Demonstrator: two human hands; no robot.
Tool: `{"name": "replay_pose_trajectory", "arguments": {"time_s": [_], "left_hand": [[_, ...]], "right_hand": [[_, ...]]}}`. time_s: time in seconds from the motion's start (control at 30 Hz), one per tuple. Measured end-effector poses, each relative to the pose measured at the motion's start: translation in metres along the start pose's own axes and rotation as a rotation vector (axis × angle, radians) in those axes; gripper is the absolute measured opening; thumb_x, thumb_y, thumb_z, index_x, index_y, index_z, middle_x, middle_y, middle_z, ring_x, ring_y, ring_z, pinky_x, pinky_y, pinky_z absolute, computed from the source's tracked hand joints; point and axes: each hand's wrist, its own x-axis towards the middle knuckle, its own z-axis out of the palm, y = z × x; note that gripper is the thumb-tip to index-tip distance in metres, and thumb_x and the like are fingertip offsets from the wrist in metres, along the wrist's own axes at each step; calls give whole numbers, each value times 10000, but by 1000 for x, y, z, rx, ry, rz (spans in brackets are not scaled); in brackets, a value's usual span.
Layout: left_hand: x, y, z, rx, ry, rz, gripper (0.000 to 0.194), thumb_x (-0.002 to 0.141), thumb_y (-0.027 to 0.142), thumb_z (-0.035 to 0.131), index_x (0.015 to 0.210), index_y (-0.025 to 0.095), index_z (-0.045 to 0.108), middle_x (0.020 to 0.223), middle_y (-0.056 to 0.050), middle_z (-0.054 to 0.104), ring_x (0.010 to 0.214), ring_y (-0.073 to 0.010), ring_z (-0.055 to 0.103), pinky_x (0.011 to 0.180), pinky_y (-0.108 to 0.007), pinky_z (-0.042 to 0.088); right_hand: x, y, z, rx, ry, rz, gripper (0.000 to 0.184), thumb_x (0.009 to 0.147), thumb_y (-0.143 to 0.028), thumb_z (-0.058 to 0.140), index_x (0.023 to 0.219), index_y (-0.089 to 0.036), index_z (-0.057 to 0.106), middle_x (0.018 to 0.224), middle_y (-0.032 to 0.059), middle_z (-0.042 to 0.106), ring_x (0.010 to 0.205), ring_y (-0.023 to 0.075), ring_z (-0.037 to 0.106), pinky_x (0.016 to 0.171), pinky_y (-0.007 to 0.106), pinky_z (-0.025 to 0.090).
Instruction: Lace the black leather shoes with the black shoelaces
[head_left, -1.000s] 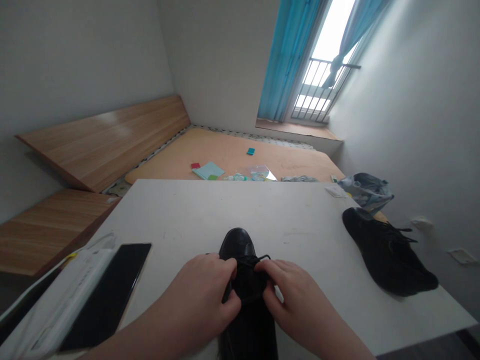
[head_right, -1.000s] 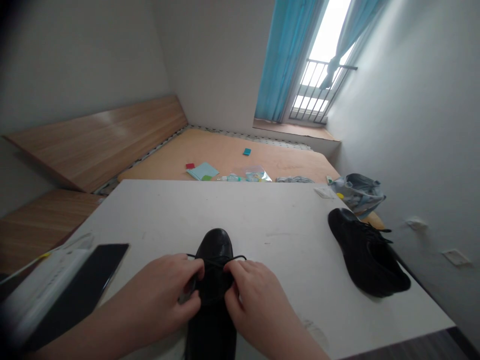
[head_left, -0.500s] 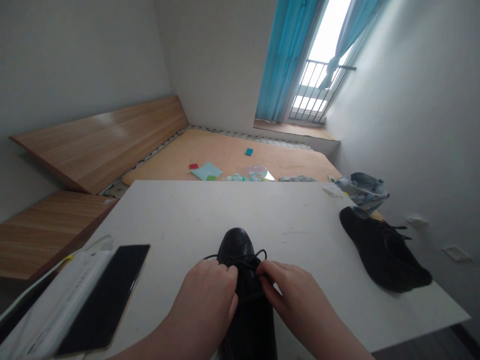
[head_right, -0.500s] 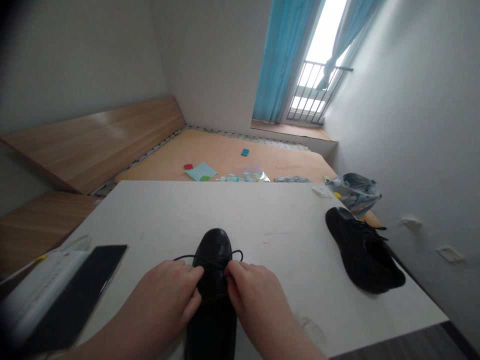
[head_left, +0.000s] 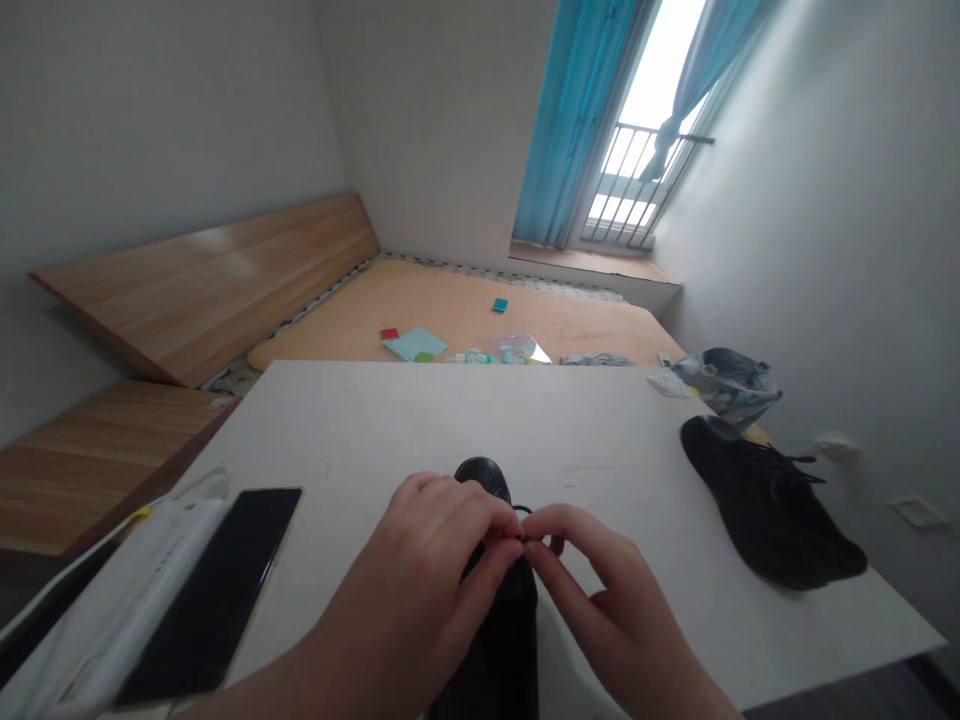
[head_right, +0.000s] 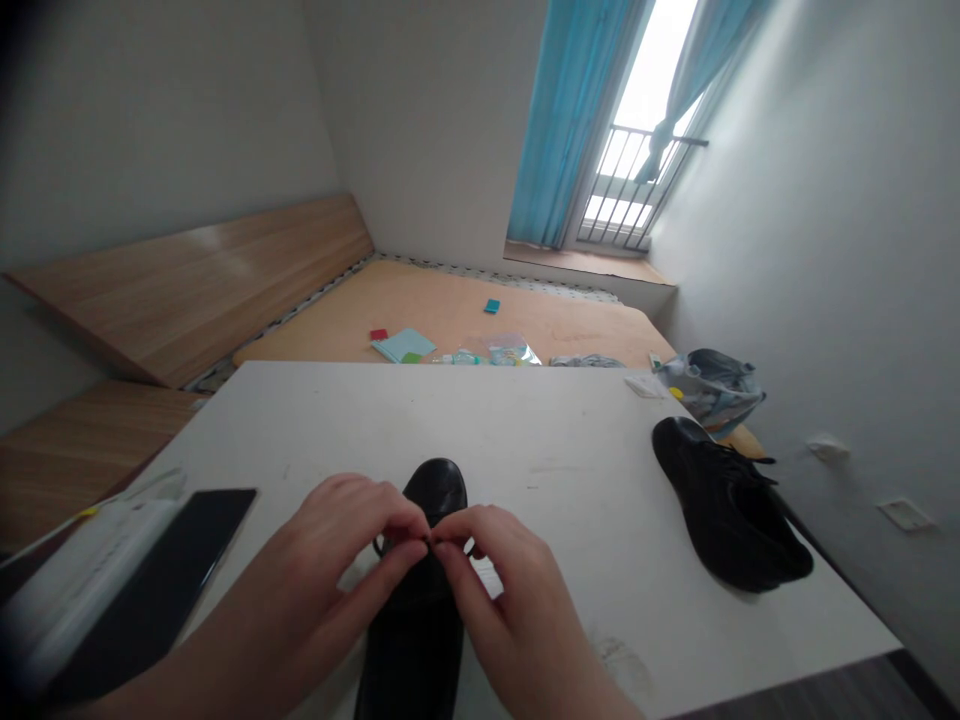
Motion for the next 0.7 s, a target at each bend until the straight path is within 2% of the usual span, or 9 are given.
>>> {"name": "replay_pose_trajectory", "arguments": {"time_s": [0.1,0.17,0.27,0.37,0.5,0.6,0.7], "left_hand": [[1,3,-10,-218,137,6,79,923,185,579,869,235,607,723,54,620,690,-139,588,653,-260,455],[1,5,-12,-326,167,-56,82,889,181,632,836,244,625,697,76,626,643,-109,588,606,-221,447],[1,6,-13,-459,178,-185,96,850,203,672,765,242,654,653,80,628,605,-98,578,583,-206,448],[2,5,-13,-546,154,-271,139,841,254,667,705,229,658,611,63,611,596,-113,559,584,-224,447],[4,3,-11,-609,70,-295,135,849,259,629,722,224,659,627,48,600,602,-120,531,576,-234,433],[4,3,-11,-568,100,-239,117,832,221,626,720,230,659,649,44,564,627,-120,512,605,-235,430],[5,1,-14,-560,90,-187,129,837,217,617,719,231,667,710,26,573,691,-132,537,655,-242,447]], "right_hand": [[2,-14,-2,211,91,-56,199,928,-135,601,1004,-288,704,857,-22,720,751,137,655,676,246,525],[2,-22,1,282,149,-120,307,915,-92,612,1075,-332,719,887,-16,728,771,143,663,670,251,534],[3,-27,8,280,211,-214,430,895,-43,616,1179,-354,704,888,8,719,773,157,659,628,256,533],[4,-24,18,247,240,-267,472,893,-25,600,1237,-338,681,855,20,707,743,164,644,612,266,529],[6,-16,24,257,269,-187,390,901,-79,630,1193,-334,676,873,0,704,784,155,646,692,253,534],[8,-13,21,318,118,-125,141,971,-261,573,1045,-256,694,935,31,667,874,170,635,788,274,522],[6,-13,15,356,-168,-89,376,1037,-404,409,833,-199,650,869,34,624,831,153,617,755,250,502]]}}
